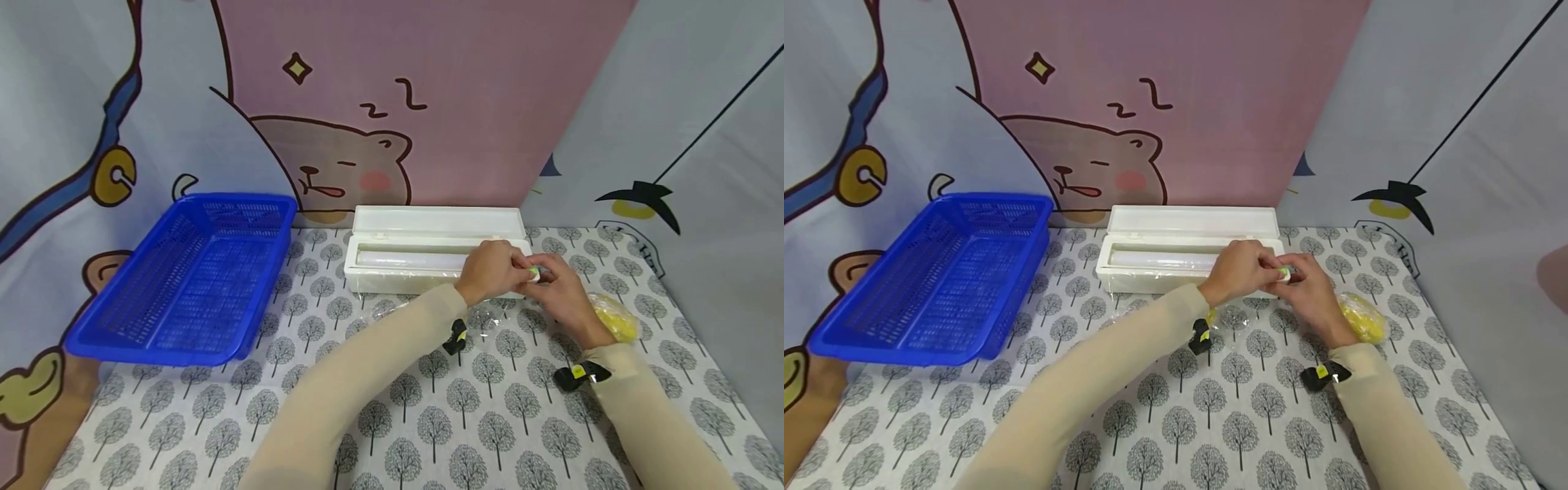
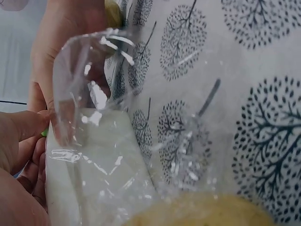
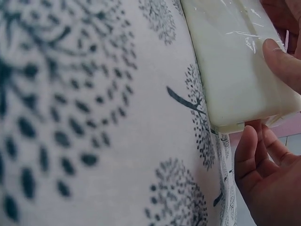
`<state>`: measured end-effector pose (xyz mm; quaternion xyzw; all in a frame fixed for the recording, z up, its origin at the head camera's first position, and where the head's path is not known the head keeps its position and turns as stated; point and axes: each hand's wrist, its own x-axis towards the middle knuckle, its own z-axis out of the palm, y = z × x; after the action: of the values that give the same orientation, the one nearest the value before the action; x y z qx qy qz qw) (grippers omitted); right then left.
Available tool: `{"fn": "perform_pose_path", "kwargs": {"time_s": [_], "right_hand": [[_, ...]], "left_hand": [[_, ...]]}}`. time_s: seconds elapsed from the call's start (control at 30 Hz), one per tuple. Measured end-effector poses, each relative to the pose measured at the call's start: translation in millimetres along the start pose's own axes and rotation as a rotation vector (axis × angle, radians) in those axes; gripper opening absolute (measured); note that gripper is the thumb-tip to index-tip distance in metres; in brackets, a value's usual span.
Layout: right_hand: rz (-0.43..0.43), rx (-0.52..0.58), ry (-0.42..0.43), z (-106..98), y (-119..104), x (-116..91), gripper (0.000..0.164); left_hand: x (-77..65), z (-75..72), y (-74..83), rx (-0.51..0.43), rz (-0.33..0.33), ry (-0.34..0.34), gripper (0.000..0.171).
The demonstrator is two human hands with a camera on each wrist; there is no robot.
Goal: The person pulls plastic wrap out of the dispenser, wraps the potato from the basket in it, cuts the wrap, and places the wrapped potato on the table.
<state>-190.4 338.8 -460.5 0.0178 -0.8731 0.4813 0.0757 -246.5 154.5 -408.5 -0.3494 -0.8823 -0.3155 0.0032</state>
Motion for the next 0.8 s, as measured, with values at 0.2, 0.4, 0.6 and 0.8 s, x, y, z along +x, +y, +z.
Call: {"fn": "perform_pose_path", "kwargs": {"time_s": [0.2,0.4,0.6,0.8], "right_hand": [[-0.002,-0.028,0.014,1.3,-0.2,0.7,0.042],[-0.019,-0.016,0.027,3.5,-0.9,-0.6,0.039],[-0.025,-0.018,0.019,4.0,-2.4,-2.0,0.038],[-0.013,-0.032,0.015,1.8,-2.6,-2.9,0.038]], "left_hand": [[-3.8,-4.7,-2.8,0.052,0.021,0.004,0.015],[-6.1,-10.1,-5.3,0.08,0.029,-0.005,0.015],[-7.7,-16.1,-9.7,0.09,0.029,-0.023,0.012],[-13.6,-24.9,-16.9,0.065,0.028,-0.043,0.011]]}}
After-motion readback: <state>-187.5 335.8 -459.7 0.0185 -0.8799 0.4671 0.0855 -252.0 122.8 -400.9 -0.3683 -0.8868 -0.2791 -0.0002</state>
